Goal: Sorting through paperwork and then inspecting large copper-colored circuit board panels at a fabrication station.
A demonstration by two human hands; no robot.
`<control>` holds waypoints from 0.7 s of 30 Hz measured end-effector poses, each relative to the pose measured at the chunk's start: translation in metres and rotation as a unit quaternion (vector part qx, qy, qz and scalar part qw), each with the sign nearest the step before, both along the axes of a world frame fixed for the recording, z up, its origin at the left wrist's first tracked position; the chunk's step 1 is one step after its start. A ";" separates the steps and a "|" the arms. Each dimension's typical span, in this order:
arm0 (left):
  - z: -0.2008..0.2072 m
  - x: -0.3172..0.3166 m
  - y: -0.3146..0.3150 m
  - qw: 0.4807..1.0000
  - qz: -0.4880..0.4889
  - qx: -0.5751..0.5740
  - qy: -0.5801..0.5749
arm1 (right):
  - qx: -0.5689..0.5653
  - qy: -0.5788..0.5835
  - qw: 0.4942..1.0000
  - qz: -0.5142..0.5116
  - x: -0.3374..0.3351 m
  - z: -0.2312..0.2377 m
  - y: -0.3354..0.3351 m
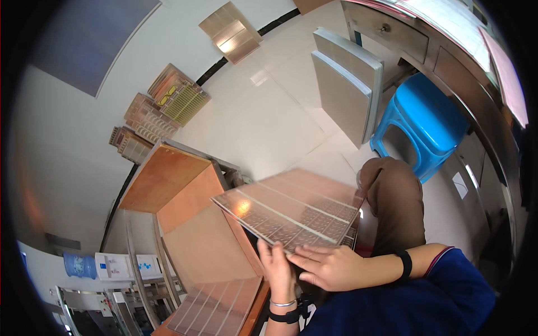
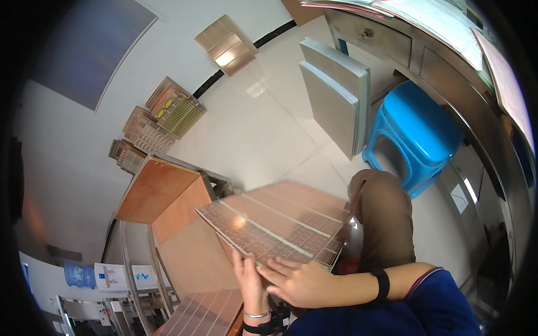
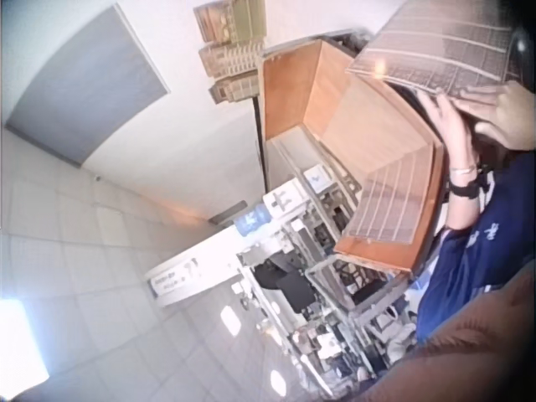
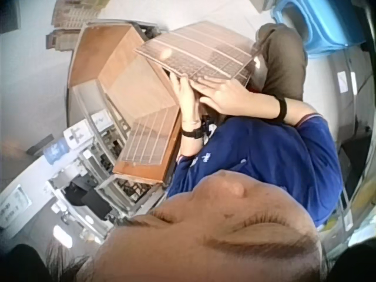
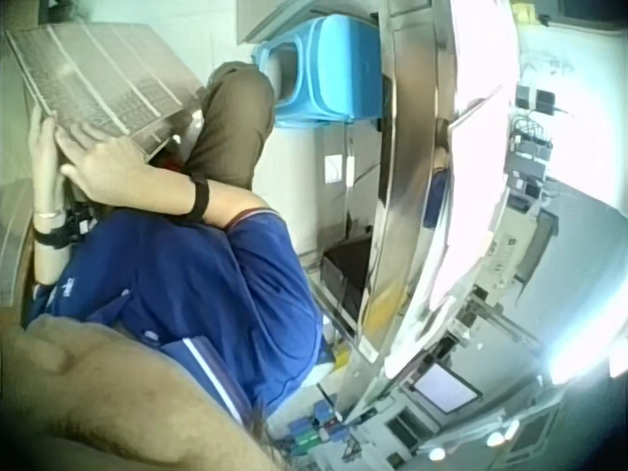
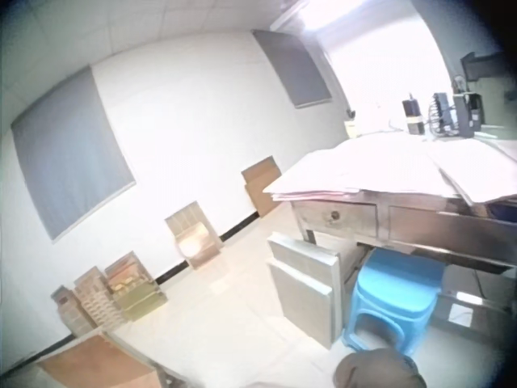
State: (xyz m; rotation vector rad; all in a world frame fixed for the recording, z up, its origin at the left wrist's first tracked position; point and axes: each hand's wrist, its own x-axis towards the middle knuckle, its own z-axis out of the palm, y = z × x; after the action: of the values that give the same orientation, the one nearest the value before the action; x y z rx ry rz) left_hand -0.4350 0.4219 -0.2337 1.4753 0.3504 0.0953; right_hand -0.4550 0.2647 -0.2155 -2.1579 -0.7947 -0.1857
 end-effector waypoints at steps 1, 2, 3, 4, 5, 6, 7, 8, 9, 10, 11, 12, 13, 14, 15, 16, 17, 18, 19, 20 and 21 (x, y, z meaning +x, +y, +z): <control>-0.004 -0.002 0.012 0.999 0.030 0.022 -0.025 | 0.058 0.059 0.994 0.069 0.003 0.007 -0.003; -0.006 -0.005 0.021 0.996 0.062 0.044 -0.050 | 0.060 0.057 0.994 0.075 0.008 0.007 -0.007; -0.004 -0.010 0.030 0.992 0.098 0.053 -0.065 | 0.093 0.099 0.987 0.086 0.015 0.004 -0.013; -0.003 -0.013 0.038 0.990 0.107 0.057 -0.069 | 0.123 0.141 0.978 0.097 0.022 -0.001 -0.021; -0.001 -0.017 0.047 0.989 0.119 0.011 -0.092 | 0.165 0.128 0.977 0.049 0.030 -0.017 -0.028; 0.001 -0.021 0.052 0.984 0.133 -0.035 -0.117 | 0.204 0.116 0.972 0.004 0.040 -0.038 -0.040; 0.002 -0.026 0.059 0.983 0.129 -0.062 -0.118 | 0.224 0.132 0.964 -0.047 0.048 -0.058 -0.057; 0.004 -0.027 0.058 0.978 0.143 -0.089 -0.120 | 0.302 0.229 0.919 -0.111 0.053 -0.065 -0.070; 0.002 -0.027 0.061 0.975 0.143 -0.097 -0.137 | 0.335 0.228 0.899 -0.168 0.059 -0.078 -0.084; -0.001 -0.026 0.063 0.972 0.143 -0.107 -0.154 | 0.366 0.226 0.874 -0.225 0.066 -0.090 -0.095; -0.001 -0.026 0.063 0.970 0.145 -0.127 -0.149 | 0.403 0.269 0.841 -0.240 0.071 -0.089 -0.103; 0.003 -0.024 0.059 0.963 0.152 -0.148 -0.167 | 0.436 0.313 0.804 -0.254 0.075 -0.084 -0.108; 0.002 -0.023 0.061 0.963 0.142 -0.151 -0.173 | 0.476 0.358 0.768 -0.235 0.079 -0.075 -0.108; 0.001 -0.022 0.064 0.963 0.130 -0.155 -0.178 | 0.467 0.362 0.774 -0.228 0.083 -0.077 -0.107; -0.001 -0.020 0.065 0.961 0.139 -0.159 -0.178 | 0.541 0.380 0.730 -0.173 0.088 -0.080 -0.110; -0.003 -0.018 0.067 0.963 0.130 -0.160 -0.175 | 0.608 0.395 0.678 -0.118 0.092 -0.079 -0.110; -0.005 -0.016 0.067 0.964 0.120 -0.160 -0.172 | 0.636 0.398 0.650 -0.120 0.095 -0.076 -0.109; -0.003 -0.013 0.067 0.963 0.126 -0.166 -0.171 | 0.630 0.401 0.654 -0.121 0.099 -0.075 -0.111; 0.000 -0.011 0.065 0.964 0.123 -0.177 -0.154 | 0.652 0.403 0.637 -0.089 0.103 -0.078 -0.116; 0.001 -0.009 0.064 0.965 0.119 -0.188 -0.136 | 0.672 0.404 0.617 -0.058 0.106 -0.080 -0.121; -0.007 -0.006 0.066 0.964 0.119 -0.181 -0.153 | 0.673 0.402 0.618 -0.060 0.108 -0.081 -0.123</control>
State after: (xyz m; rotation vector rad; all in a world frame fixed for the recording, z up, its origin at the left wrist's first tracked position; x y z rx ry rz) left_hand -0.4407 0.4882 -0.2406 1.0330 0.2734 0.4255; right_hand -0.3472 0.1414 -0.2969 -0.6189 0.1405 0.1273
